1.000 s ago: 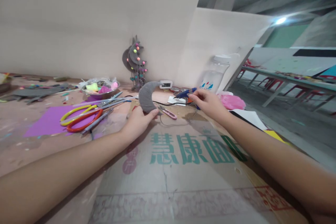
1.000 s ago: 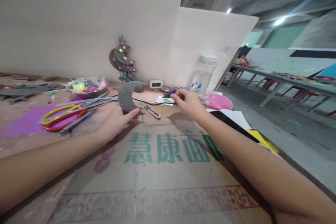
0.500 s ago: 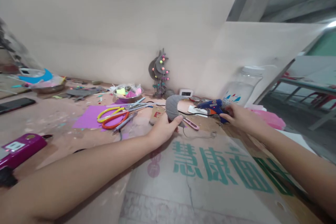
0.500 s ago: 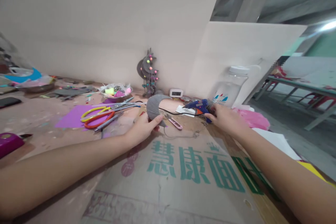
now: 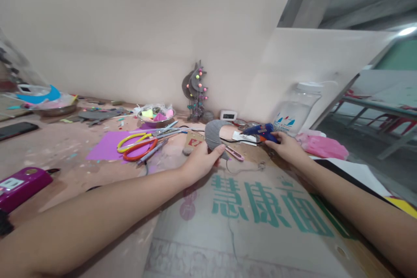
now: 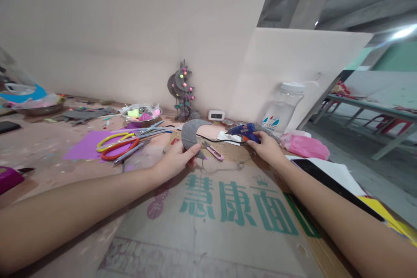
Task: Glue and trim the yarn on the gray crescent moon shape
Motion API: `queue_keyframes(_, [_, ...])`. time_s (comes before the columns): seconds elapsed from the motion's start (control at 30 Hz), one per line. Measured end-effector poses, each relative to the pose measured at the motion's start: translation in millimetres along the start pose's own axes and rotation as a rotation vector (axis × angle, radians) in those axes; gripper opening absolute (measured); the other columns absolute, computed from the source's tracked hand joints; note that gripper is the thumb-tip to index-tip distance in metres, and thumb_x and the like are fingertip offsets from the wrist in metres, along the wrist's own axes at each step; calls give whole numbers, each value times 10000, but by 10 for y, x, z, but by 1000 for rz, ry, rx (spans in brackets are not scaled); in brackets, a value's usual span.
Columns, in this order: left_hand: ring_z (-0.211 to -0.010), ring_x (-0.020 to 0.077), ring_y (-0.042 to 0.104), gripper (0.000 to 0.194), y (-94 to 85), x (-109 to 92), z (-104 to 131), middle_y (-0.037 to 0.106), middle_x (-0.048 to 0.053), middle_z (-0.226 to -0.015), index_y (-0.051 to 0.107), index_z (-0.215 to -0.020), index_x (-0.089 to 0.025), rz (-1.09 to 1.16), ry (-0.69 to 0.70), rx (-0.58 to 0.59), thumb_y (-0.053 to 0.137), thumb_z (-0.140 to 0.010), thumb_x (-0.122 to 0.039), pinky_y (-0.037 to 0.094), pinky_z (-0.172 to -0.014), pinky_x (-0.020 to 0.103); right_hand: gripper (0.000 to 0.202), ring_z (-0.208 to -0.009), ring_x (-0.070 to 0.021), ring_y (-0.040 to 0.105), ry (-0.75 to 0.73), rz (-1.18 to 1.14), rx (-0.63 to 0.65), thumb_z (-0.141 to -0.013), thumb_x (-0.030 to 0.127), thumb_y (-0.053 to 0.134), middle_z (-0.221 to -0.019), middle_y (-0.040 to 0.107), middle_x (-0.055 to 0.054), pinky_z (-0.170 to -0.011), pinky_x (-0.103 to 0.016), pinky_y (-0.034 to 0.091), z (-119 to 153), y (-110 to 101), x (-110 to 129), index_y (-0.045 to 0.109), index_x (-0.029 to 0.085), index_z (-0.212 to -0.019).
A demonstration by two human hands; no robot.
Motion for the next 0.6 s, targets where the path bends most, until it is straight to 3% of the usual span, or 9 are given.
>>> queue_keyframes(0.17, [-532, 114, 484, 352, 5, -3, -7, 526, -28, -593, 518, -730, -175, 30, -2, -3, 516, -856, -503, 363, -506, 223, 397, -869, -302, 672, -4, -109, -45, -745, 455, 605, -989, 708, -148, -791, -438, 523, 29, -107, 60, 601, 163, -1014])
queue_keyframes(0.3, [-525, 108, 488, 336, 4, -26, -3, 523, -35, -596, 521, -760, -175, 61, -7, -4, 533, -848, -499, 375, -498, 216, 363, -664, -241, 662, -31, -282, 38, -766, 537, 591, -775, 710, -102, -655, -370, 535, 69, -131, 169, 619, 178, -810])
queue_keyframes(0.4, [-515, 108, 502, 351, 11, -22, 1, 538, -33, -598, 530, -788, -171, 83, -12, 1, 524, -853, -516, 394, -490, 215, 380, -579, -233, 656, 2, -478, 82, -745, 575, 632, -771, 721, -116, -570, -370, 545, 112, -139, 263, 646, 195, -737])
queue_keyframes(0.6, [-533, 111, 530, 331, 4, 18, -1, 582, -20, -619, 563, -867, -160, 84, 4, -9, 511, -877, -487, 427, -509, 212, 414, -707, -251, 699, -5, -631, 133, -744, 546, 663, -949, 739, -107, -668, -397, 585, 343, -163, 524, 674, 205, -978])
Point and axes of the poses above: each hand's wrist, its own z-axis away from the middle knuckle, its own y-axis out of the palm, x = y × z, the point moved 5 cm from there along -z, towards the middle knuckle
